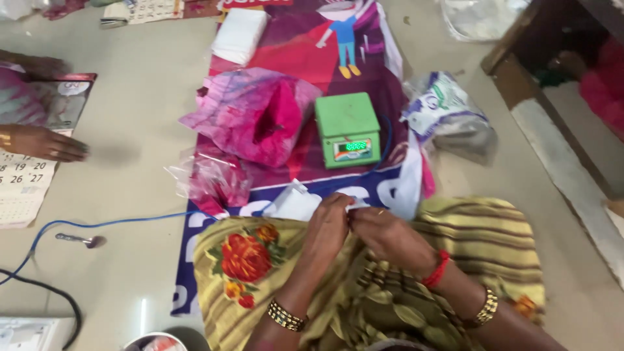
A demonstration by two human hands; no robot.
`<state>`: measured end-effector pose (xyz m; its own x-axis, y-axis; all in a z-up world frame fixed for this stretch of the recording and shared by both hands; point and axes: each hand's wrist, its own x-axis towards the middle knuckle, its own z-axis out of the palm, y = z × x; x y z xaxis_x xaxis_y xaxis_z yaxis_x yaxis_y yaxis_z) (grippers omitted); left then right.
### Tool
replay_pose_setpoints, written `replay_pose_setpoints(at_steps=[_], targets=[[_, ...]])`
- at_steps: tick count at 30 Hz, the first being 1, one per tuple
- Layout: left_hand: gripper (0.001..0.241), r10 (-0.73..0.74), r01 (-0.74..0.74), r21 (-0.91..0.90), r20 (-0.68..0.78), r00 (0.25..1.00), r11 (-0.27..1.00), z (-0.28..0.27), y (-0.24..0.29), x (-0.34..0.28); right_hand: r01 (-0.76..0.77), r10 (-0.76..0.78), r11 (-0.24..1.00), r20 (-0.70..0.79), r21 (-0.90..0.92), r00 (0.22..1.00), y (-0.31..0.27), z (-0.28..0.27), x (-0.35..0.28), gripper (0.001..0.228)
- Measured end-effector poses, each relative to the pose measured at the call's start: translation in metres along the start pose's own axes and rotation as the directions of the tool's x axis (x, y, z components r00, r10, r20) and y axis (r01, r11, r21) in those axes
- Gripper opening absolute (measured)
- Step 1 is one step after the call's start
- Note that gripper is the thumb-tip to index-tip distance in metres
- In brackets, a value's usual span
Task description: The person weighs out small amounts of pink powder using a digital scale and packages it into small plastic bags.
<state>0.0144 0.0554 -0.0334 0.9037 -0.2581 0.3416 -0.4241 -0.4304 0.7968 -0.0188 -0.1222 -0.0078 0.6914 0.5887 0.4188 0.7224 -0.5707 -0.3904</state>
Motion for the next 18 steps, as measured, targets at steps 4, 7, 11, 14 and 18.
replay_pose_setpoints(at_steps=[4, 7, 11, 14, 18], targets=[[0.034, 0.075, -0.065, 0.064, -0.18, 0.981, 0.996, -0.044, -0.059, 0.042, -0.144, 0.189, 0.967, -0.211, 0.211, 0.959, 0.015, 0.005, 0.065, 0.027], [0.022, -0.051, 0.118, 0.238, -0.272, 0.961, 0.964, -0.081, -0.113, 0.085, -0.322, 0.393, 0.908, -0.276, 0.269, 0.877, 0.038, 0.025, 0.121, 0.029], [0.026, -0.107, 0.223, 0.186, -0.488, 0.866, 0.957, -0.153, -0.123, 0.129, -0.281, 0.318, 0.946, -0.282, 0.163, 0.905, 0.097, 0.086, 0.183, 0.028], [0.027, -0.098, 0.24, 0.187, -0.557, 0.825, 0.953, -0.166, -0.151, 0.14, -0.262, 0.266, 0.964, -0.268, 0.053, 0.926, 0.147, 0.136, 0.212, 0.036], [0.031, -0.12, 0.253, 0.164, -0.562, 0.818, 0.954, -0.153, -0.179, 0.135, -0.286, 0.258, 0.951, -0.208, -0.117, 0.943, 0.201, 0.19, 0.231, 0.042]])
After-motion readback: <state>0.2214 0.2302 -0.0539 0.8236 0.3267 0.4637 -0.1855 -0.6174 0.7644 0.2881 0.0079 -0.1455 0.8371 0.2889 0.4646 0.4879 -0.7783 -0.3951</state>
